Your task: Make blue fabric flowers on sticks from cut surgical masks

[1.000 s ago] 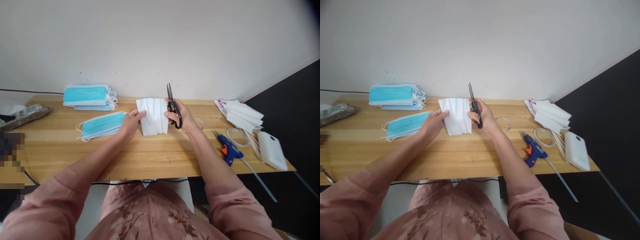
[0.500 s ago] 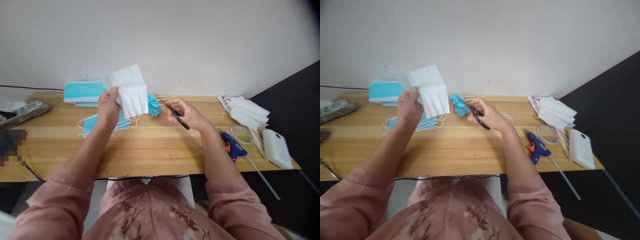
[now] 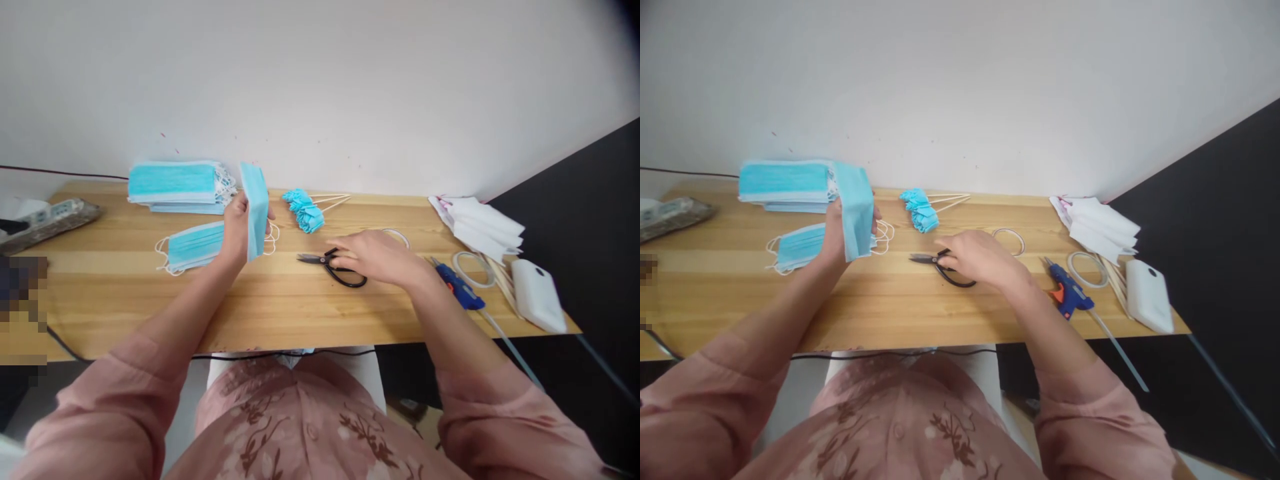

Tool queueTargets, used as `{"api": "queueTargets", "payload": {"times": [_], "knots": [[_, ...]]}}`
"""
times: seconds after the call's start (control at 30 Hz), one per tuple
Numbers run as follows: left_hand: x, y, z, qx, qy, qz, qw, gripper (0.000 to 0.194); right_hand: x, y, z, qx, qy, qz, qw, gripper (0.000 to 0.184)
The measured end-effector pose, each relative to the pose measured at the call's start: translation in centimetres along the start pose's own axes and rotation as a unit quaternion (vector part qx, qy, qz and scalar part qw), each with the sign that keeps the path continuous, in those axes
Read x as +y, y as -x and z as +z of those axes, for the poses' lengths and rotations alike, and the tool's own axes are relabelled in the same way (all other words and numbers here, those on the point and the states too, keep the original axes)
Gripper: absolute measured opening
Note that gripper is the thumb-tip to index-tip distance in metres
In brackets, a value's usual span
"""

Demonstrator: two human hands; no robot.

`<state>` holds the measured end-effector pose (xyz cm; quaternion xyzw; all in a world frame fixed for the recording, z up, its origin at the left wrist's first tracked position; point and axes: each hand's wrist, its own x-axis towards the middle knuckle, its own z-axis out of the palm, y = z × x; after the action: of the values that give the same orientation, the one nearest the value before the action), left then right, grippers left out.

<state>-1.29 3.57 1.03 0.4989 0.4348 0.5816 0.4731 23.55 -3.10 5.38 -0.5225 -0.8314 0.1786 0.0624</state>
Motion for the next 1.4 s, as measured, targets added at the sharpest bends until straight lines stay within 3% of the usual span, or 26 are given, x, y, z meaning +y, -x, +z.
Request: {"api": "queueTargets", "payload": {"times": [0.07, 0.1, 0.17, 0.23, 0.33, 0.47, 0.67, 0.8, 0.93, 1.13, 1.4], "knots": [[0.3, 0.6, 0.5, 0.017, -0.008, -0.018, 1.000, 0.025, -0.2, -0.5, 0.8, 0.030, -0.171, -0.008, 0.985, 0.042], [0.3, 0.8, 0.7, 0.021, -0.020, -0.018, 0.999, 0.023, -0.5, -0.9, 1.5, 0.032, -0.279, -0.017, 0.960, 0.051], [0.1, 1.0, 0.9, 0.021, -0.068, 0.014, 0.997, 0.022, -1.2, -2.0, 2.9, 0.019, -0.473, -0.031, 0.880, 0.073], [-0.3, 1.0, 0.9, 0.030, -0.144, 0.073, 0.986, 0.023, -2.1, -3.0, 4.1, -0.002, -0.571, -0.029, 0.821, 0.083], [-0.8, 0.8, 0.8, 0.055, -0.246, 0.146, 0.957, 0.025, -3.3, -4.1, 4.7, -0.011, -0.618, -0.037, 0.785, 0.076], [-1.3, 0.6, 0.5, 0.068, -0.270, 0.147, 0.949, 0.030, -4.0, -5.2, 5.0, 0.030, -0.608, -0.019, 0.793, 0.063], [-1.9, 0.5, 0.5, 0.045, -0.185, 0.116, 0.975, 0.024, -3.0, -7.8, 6.4, 0.279, -0.502, 0.071, 0.816, 0.051], [-2.3, 0.6, 0.6, 0.062, -0.190, 0.111, 0.973, 0.027, -2.4, -8.5, 7.0, 0.370, -0.390, 0.089, 0.838, 0.056], [-2.8, 0.7, 0.7, 0.082, -0.209, 0.110, 0.968, 0.029, -2.7, -8.1, 7.2, 0.396, -0.353, 0.082, 0.844, 0.056], [-2.9, 0.5, 0.5, 0.064, -0.214, 0.087, 0.971, 0.031, -2.5, -7.4, 7.0, 0.404, -0.339, 0.090, 0.845, 0.058], [-1.7, 0.2, 0.4, 0.033, -0.157, 0.071, 0.984, 0.028, -1.7, -8.1, 7.9, 0.409, -0.401, 0.071, 0.816, 0.055]]}}
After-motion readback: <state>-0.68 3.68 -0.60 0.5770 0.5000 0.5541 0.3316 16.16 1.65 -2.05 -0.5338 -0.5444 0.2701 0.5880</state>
